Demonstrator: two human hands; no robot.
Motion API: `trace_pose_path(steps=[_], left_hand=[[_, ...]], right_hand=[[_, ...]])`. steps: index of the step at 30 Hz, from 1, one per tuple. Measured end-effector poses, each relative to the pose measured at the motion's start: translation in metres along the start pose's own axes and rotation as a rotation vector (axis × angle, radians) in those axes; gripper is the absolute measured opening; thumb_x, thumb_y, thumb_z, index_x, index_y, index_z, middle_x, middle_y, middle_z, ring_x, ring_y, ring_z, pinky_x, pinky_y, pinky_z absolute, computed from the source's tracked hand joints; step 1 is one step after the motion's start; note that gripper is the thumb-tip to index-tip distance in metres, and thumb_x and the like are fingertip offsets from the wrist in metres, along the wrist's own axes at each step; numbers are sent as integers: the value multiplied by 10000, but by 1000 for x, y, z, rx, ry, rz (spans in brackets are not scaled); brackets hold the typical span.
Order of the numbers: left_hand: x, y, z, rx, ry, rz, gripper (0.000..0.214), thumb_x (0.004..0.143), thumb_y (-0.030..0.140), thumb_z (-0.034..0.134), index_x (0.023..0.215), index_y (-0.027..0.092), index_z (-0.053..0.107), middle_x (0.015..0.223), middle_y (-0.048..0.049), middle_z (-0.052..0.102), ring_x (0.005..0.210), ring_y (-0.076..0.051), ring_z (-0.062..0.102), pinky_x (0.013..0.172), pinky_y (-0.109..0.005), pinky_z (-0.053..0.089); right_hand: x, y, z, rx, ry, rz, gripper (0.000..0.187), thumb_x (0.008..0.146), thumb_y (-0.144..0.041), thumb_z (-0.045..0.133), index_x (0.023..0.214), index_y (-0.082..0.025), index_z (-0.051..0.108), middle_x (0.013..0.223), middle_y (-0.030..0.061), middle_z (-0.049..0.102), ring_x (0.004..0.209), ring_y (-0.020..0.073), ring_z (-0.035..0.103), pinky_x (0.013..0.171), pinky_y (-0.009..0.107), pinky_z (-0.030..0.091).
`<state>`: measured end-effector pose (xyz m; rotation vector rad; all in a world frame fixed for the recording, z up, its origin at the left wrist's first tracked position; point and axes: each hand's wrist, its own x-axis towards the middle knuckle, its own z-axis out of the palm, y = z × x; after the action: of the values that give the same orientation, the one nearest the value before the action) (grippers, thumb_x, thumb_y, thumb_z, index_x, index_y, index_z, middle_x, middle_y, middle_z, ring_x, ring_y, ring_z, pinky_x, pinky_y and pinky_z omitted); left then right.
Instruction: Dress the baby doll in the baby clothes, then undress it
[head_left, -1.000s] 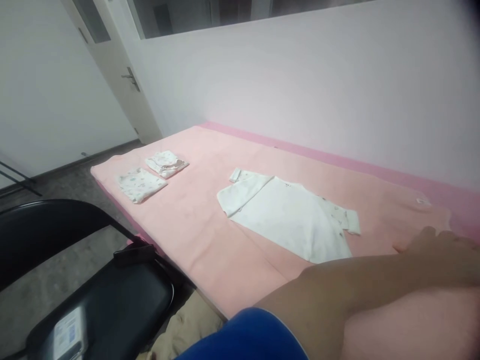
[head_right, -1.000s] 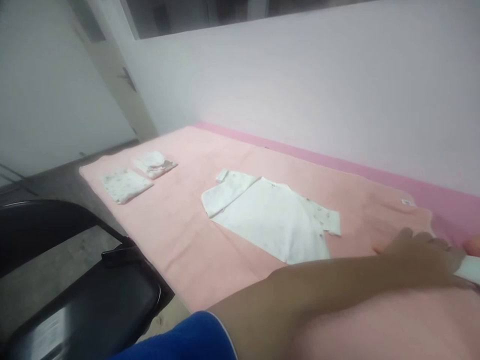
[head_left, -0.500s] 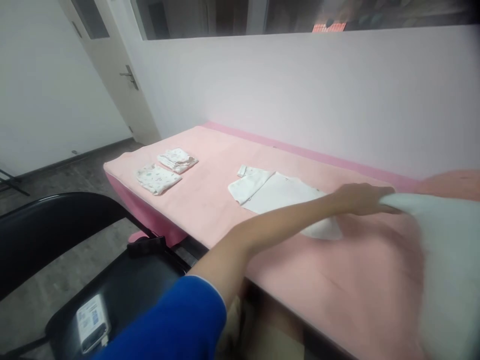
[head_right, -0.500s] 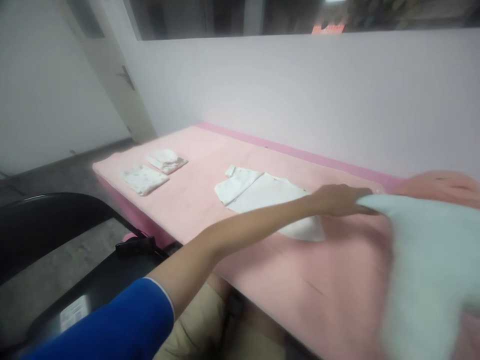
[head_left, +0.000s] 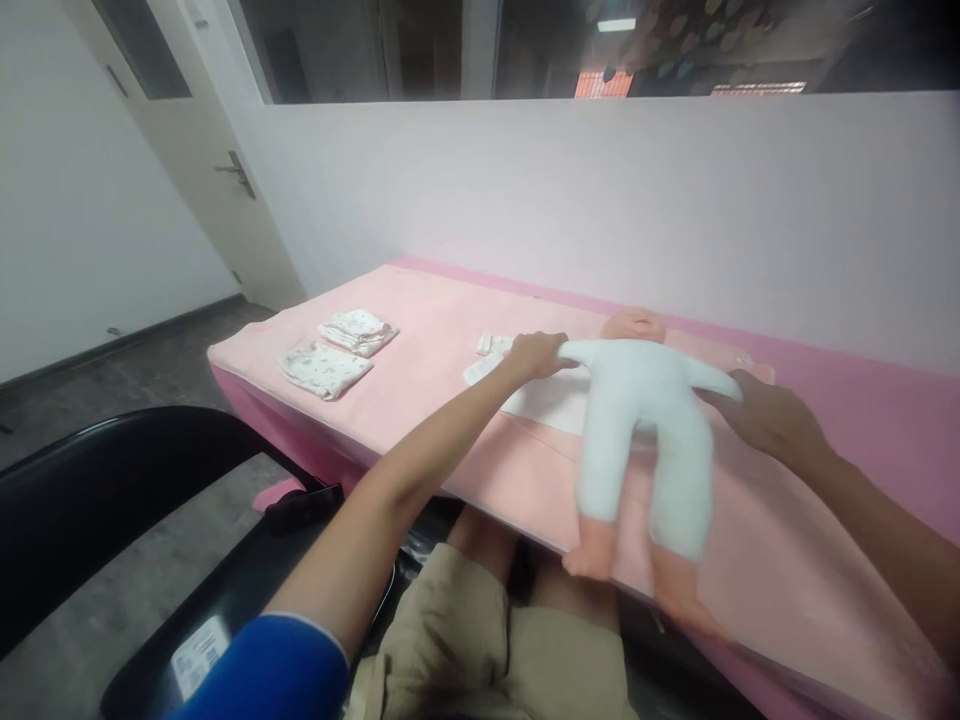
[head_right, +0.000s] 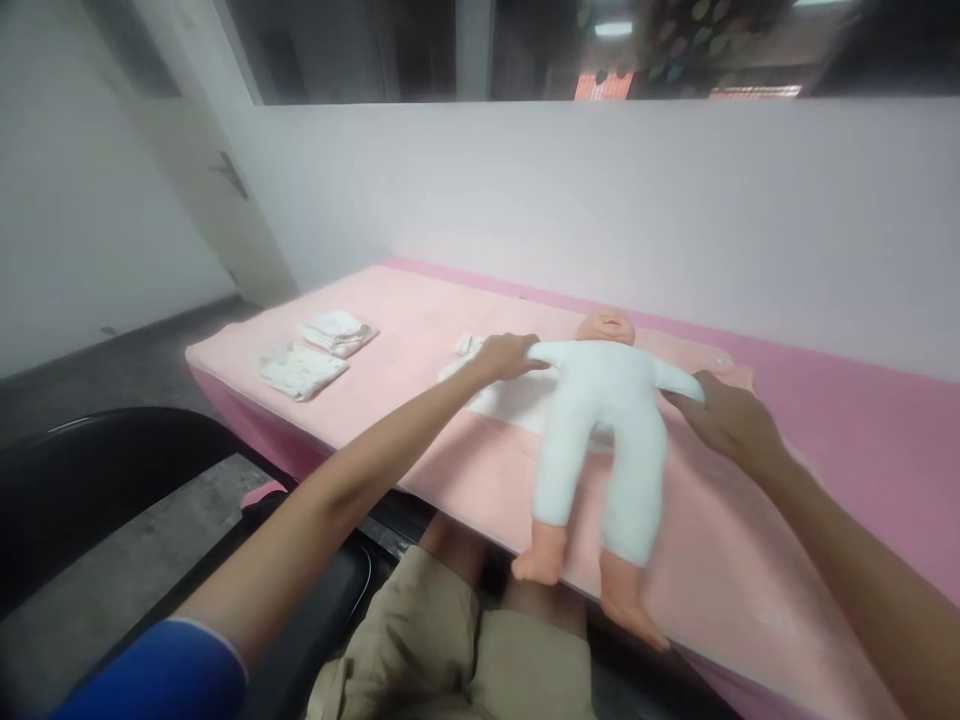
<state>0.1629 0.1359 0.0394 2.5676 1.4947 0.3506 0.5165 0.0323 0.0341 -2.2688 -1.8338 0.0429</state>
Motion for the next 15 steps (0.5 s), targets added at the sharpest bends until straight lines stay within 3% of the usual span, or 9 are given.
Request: trace_pose_path(steps=[3, 8, 15], left_hand=[[-7, -7, 18, 81, 105, -98, 497, 1002, 643, 527, 1281, 240, 605, 1184, -99, 727, 1118, -313, 662, 979, -443, 467], [-13, -23, 41, 132, 240, -148, 415, 1051, 534, 507, 1319, 223, 567, 1251, -121, 686, 1178, -328, 603, 1007, -466, 421], [-15, -48, 52, 145, 214, -144, 367, 1055, 478, 522, 1304, 208, 537, 1294, -136, 659, 1200, -329, 570, 994, -454, 397]], right_hand=[[16, -9, 22, 99, -35, 3, 481, 949, -739, 400, 1042, -283, 522, 1132, 167, 716, 945, 381, 669, 777, 451, 442], [34, -18, 48, 144, -28, -36, 450, 905, -747, 461, 947, -301, 497, 959, 185, 702, 789, 382, 631, 687, 465, 413], [42, -33, 68, 165, -32, -64, 444, 905, -730, 483, 960, -290, 494, 925, 170, 701, 751, 370, 637, 668, 472, 431]])
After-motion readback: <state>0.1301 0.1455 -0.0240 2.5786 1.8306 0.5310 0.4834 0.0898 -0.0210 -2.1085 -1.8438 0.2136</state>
